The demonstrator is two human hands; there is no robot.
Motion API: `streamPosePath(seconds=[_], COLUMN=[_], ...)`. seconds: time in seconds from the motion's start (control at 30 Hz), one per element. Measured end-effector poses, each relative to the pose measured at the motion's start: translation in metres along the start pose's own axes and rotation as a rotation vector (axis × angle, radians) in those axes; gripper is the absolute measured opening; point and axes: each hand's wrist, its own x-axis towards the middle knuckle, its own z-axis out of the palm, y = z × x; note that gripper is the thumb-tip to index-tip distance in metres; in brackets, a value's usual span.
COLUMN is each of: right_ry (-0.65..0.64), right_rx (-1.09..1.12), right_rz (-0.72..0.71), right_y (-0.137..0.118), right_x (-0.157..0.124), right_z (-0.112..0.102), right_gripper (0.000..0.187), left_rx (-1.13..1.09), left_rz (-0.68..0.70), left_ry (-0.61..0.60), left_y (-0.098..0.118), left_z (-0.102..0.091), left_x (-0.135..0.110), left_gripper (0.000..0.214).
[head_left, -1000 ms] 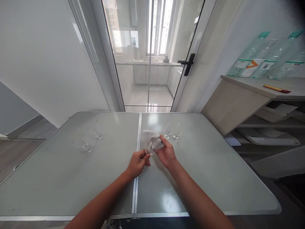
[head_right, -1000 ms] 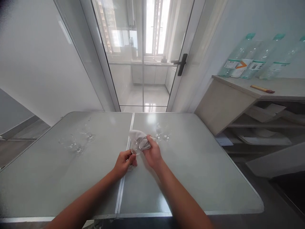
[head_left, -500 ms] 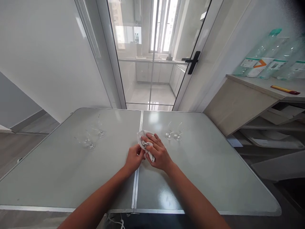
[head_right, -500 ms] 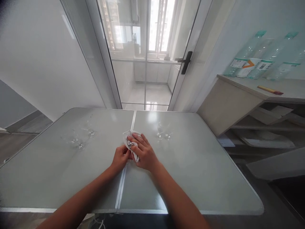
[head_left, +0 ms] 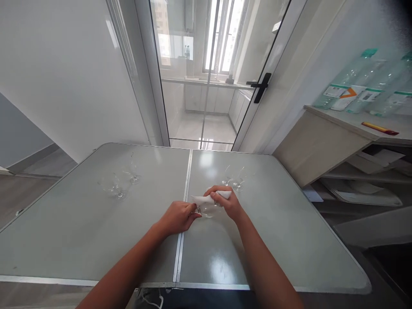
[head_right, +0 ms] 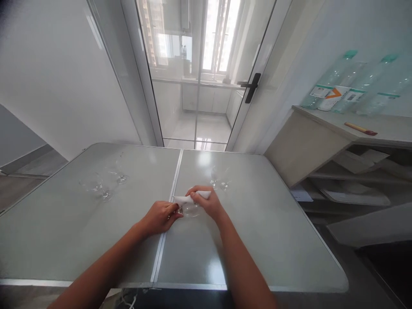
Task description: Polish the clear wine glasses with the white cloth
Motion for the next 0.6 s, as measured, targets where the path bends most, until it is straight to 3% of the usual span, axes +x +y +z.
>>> streamPosePath(seconds=[0.13, 0.23, 0.33, 0.4, 0.5, 0.6], right_ry=[0.122, 0.198, 0.238, 0.274, 0.313, 0.179], right_rx=[0.383, 0.579, 0.626, 0.511, 0.113, -0.356], right_rz=[0.129, 0.192, 0.173, 0.117, -0.053, -0.319], right_y=[0.005, 0.011, 0.019, 0.025, 0.033, 0.033], right_x=[0.003, 0.008, 0.01, 0.008, 0.004, 0.002], right_z=[0.0, 0.016, 0.039, 0.051, 0.061, 0.062], right_gripper=[0.027, 0.03, 0.031, 0.03, 0.036, 0.044], left_rx=[-0.167, -0.452, -0.758, -0.894, -0.963, -0.815], left_rz=[-0.041, -0.17, -0.343, -0.469, -0.586, -0.609], left_ry=[0.065, 0.13, 0.229, 0.289, 0.32, 0.359], left_y=[0.007, 0.01, 0.012, 0.012, 0.01, 0.006], left_z=[0.0, 0.004, 0.01, 0.013, 0.016, 0.017], left_x=[0.0, 0.002, 0.009, 0.014, 0.018, 0.018], left_gripper=[0.022, 0.031, 0.04, 0.042, 0.047, 0.044])
